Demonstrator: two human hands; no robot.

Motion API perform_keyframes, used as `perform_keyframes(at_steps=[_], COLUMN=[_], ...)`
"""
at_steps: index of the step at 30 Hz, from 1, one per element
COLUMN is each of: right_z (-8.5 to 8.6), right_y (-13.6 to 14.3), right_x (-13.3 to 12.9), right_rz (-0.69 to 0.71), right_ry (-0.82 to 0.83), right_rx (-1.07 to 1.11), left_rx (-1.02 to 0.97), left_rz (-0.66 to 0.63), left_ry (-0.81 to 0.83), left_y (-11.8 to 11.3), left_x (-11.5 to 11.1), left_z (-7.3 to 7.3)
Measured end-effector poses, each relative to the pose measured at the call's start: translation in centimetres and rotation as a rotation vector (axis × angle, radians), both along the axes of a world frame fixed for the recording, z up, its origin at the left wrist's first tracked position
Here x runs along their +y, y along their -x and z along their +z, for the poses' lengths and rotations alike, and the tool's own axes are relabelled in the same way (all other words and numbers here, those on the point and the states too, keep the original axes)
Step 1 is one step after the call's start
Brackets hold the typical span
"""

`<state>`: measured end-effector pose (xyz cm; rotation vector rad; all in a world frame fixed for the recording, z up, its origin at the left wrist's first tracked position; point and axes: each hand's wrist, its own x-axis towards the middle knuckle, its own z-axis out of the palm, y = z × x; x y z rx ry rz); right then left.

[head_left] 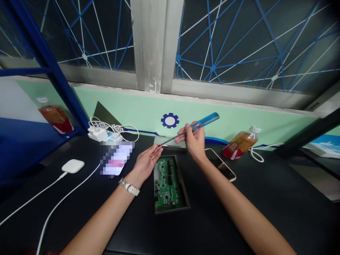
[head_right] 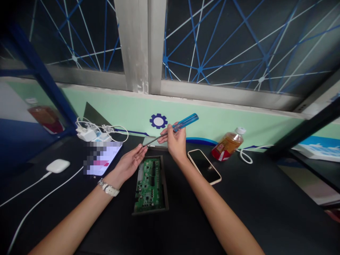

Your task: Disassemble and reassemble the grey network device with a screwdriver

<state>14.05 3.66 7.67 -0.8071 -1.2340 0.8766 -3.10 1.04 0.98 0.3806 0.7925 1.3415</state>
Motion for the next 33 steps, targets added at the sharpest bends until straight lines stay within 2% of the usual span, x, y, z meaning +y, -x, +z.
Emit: perform_keyframes(at_steps=[3, 10, 15, 19, 21, 23, 26, 28, 30, 33], right_z=[0.0, 0.0, 0.2, 0.6, 0.8, 1.0, 1.2, 1.1, 1.0, 0.7], right_y=[0.1, 0.0, -0.1, -0.7, -1.2, -1.7, -2.1, -2.0, -1.8, -1.4], right_x=[-0.1, 0.0, 0.0, 0.2, 0.3, 0.3, -0.1, -0.5, -0.8, -0.9], right_rz=[0.012, -0.020, -0.031, -0.035, -0.022, 0.002, 0.014, 0.022, 0.043, 0.058], right_ry=[-0.008, -0.020, -0.027, -0.019, -0.024, -0.028, -0.016, -0.016, -0.024, -0.036], right_rx=[0.011, 0.020, 0.026, -0.059, -0.109, -0.193, -0.412, -0.556, -0.651, -0.719], left_rx=[0.005, -0.030, -0.005, 0.074, 0.203, 0.449, 0.931, 1.147, 1.249, 1.335], left_rz=[0.030, 0.006, -0.032, -0.099, -0.152, -0.167, -0.076, -0.043, -0.061, -0.086], left_ry=[-0.009, -0.026, -0.066, -0.115, -0.188, -0.315, -0.559, -0.698, -0.782, -0.825], left_y=[-0.1, 0.0, 0.1, 0.0, -0.1, -0.3, -0.4, -0.4, -0.3, -0.3], left_x=[-0.1, 0.0, 0.0, -0.2, -0.4, -0.6, -0.9, -1.0, -1.0, -0.9], left_z=[-0.1, -0.2, -0.4, -0.5, -0.5, -0.3, 0.0, 0.1, 0.0, -0.4])
